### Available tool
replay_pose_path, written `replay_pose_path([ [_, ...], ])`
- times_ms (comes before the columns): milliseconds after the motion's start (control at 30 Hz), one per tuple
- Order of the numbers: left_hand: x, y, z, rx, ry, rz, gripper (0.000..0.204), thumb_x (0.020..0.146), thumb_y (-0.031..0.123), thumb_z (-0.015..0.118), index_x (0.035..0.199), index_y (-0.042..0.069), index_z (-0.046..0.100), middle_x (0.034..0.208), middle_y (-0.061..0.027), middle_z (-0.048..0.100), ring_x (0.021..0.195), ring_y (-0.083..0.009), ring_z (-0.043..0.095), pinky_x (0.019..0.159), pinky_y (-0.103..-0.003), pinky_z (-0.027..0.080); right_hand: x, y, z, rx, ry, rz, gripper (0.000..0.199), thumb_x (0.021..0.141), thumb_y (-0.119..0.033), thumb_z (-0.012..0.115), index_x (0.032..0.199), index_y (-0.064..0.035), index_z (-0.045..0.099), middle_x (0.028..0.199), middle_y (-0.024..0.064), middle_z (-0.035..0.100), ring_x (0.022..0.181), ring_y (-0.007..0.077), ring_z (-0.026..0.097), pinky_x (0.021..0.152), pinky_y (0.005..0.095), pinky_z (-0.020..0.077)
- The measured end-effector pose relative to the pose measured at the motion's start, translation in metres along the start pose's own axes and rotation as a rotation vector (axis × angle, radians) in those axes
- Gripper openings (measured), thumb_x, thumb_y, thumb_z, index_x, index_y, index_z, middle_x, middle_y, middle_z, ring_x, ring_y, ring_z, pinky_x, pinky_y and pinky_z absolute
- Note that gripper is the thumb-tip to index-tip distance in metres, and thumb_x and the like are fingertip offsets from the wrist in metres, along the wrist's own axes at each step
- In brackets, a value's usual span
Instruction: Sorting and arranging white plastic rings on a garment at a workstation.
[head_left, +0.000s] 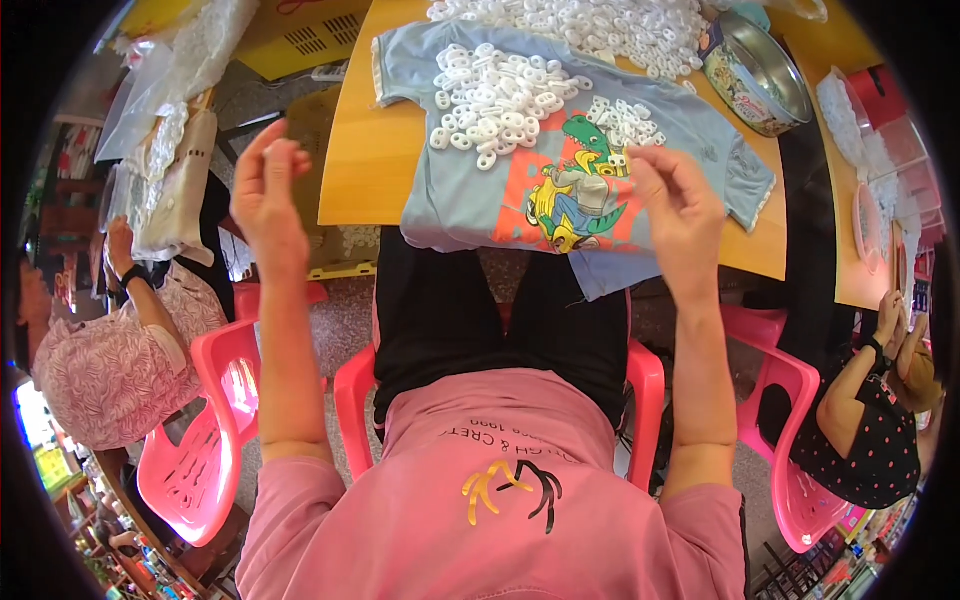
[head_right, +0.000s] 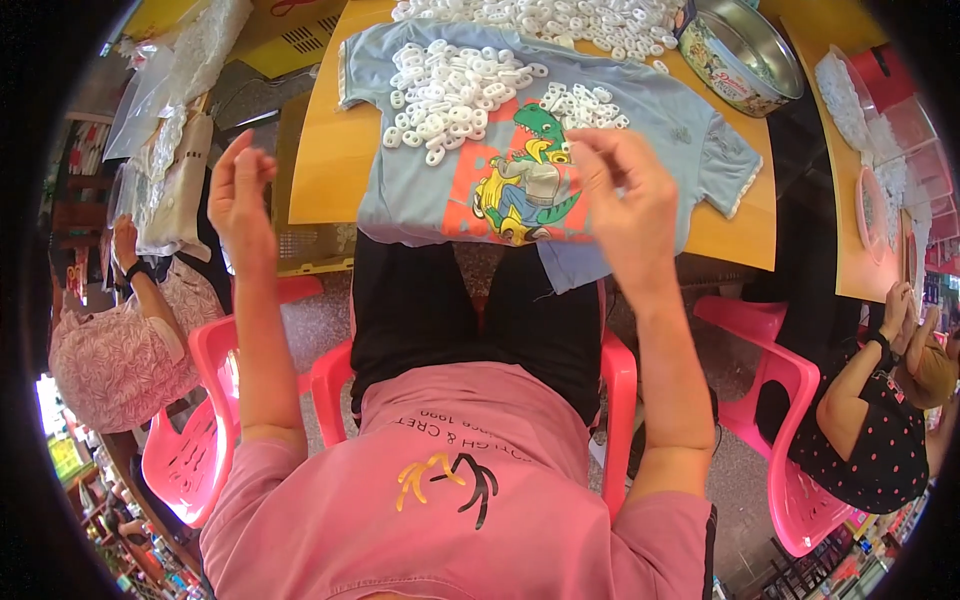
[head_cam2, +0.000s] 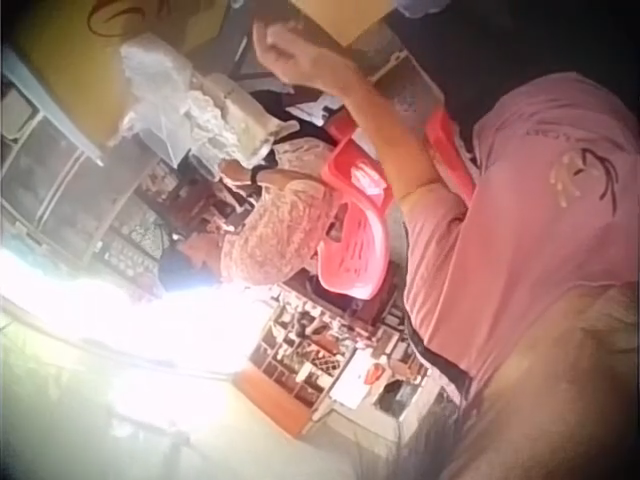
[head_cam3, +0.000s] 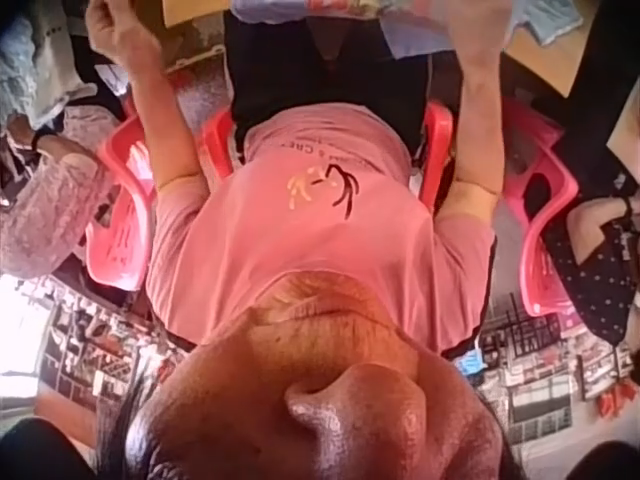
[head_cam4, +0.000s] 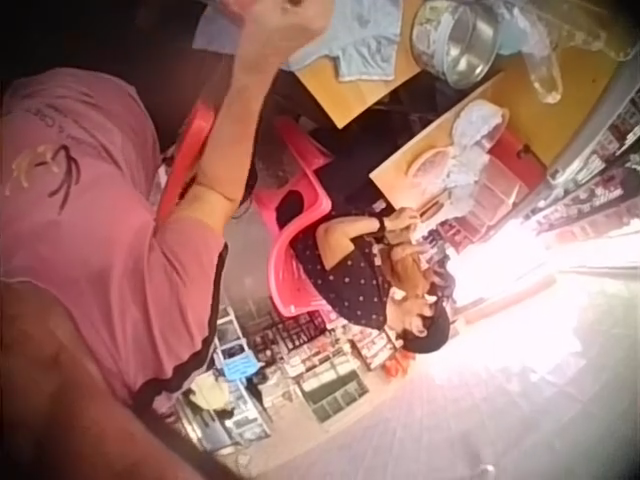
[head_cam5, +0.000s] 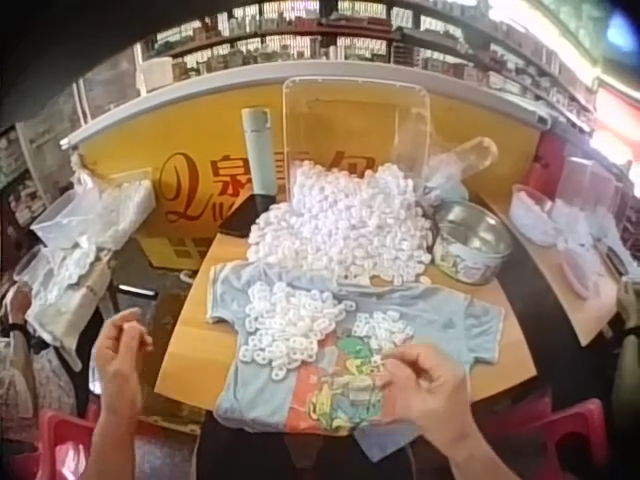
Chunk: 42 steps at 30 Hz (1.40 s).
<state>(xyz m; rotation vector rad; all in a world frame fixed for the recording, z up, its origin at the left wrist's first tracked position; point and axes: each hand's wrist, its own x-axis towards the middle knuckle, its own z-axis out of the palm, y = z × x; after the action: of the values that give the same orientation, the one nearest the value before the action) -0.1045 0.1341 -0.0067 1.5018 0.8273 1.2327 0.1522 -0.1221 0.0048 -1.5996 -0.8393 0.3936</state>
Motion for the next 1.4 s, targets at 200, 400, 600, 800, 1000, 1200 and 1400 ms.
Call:
replay_pose_path([
  [200, 0.029, -0.107, -0.104, 0.311, 0.082, -0.201, 0.042, 0.092, 0.022, 0.065, 0.124, -0.001, 0.054, 0.105, -0.0066, 0.061, 0.086, -0.0114, 0.058, 0.079, -0.024, 0.047, 0.020, 0.014, -0.016, -0.512, -0.048, -0.186, 0.013, 0.086, -0.006, 0.066, 0.098, -0.0022, 0.069, 0.091, 0.0061, 0.065, 0.073, 0.0111, 0.059, 0.064, 0.0246, 0.0463],
  [400, 0.018, -0.100, -0.096, 0.491, 0.200, 0.001, 0.051, 0.090, 0.027, 0.067, 0.129, -0.002, 0.049, 0.123, -0.0129, 0.055, 0.103, -0.0164, 0.055, 0.086, -0.029, 0.046, 0.028, 0.017, -0.014, -0.824, -0.126, -0.394, 0.014, 0.083, -0.008, 0.068, 0.096, -0.0060, 0.070, 0.085, 0.0066, 0.060, 0.071, 0.0212, 0.061, 0.062, 0.0311, 0.0479],
  [600, -0.017, 0.002, 0.002, 0.440, 0.091, 0.389, 0.029, 0.093, 0.009, 0.059, 0.121, 0.002, 0.055, 0.120, -0.0097, 0.056, 0.102, -0.0171, 0.056, 0.086, -0.028, 0.046, 0.029, 0.010, -0.015, -0.861, -0.213, -0.448, 0.013, 0.081, -0.006, 0.067, 0.094, -0.0054, 0.066, 0.088, 0.0074, 0.059, 0.071, 0.0238, 0.062, 0.062, 0.0333, 0.0487],
  [800, -0.059, 0.029, 0.096, 0.128, -0.379, 0.513, 0.023, 0.085, -0.006, 0.060, 0.107, 0.001, 0.061, 0.097, -0.0096, 0.063, 0.082, -0.0172, 0.060, 0.069, -0.027, 0.050, 0.015, 0.012, -0.010, -0.501, -0.179, -0.288, 0.015, 0.085, -0.003, 0.064, 0.100, -0.0019, 0.063, 0.087, 0.0055, 0.061, 0.070, 0.0149, 0.061, 0.062, 0.0260, 0.0476],
  [1000, -0.102, 0.028, 0.171, -0.070, -0.681, 0.321, 0.023, 0.083, -0.007, 0.062, 0.105, 0.001, 0.060, 0.089, -0.0104, 0.058, 0.077, -0.0201, 0.059, 0.060, -0.028, 0.048, -0.018, 0.002, -0.010, 0.280, -0.020, 0.176, 0.021, 0.091, -0.005, 0.061, 0.111, 0.0016, 0.061, 0.092, 0.0031, 0.064, 0.075, 0.0098, 0.061, 0.068, 0.0229, 0.0497],
  [1200, -0.118, 0.024, 0.192, -0.134, -0.682, 0.275, 0.021, 0.082, -0.003, 0.067, 0.101, 0.001, 0.061, 0.093, -0.0100, 0.057, 0.078, -0.0188, 0.059, 0.059, -0.029, 0.048, -0.040, 0.008, -0.013, 0.913, 0.042, 0.395, 0.015, 0.093, -0.007, 0.059, 0.107, -0.0021, 0.061, 0.097, 0.0059, 0.066, 0.080, 0.0101, 0.061, 0.077, 0.0285, 0.0523],
  [1400, -0.117, 0.016, 0.199, -0.191, -0.725, 0.249, 0.016, 0.085, 0.000, 0.066, 0.100, 0.000, 0.061, 0.089, -0.0087, 0.059, 0.077, -0.0159, 0.060, 0.063, -0.027, 0.050, -0.048, 0.009, -0.014, 0.862, 0.102, 0.376, 0.013, 0.094, -0.007, 0.059, 0.105, -0.0022, 0.060, 0.093, 0.0057, 0.064, 0.075, 0.0112, 0.058, 0.071, 0.0279, 0.0491],
])
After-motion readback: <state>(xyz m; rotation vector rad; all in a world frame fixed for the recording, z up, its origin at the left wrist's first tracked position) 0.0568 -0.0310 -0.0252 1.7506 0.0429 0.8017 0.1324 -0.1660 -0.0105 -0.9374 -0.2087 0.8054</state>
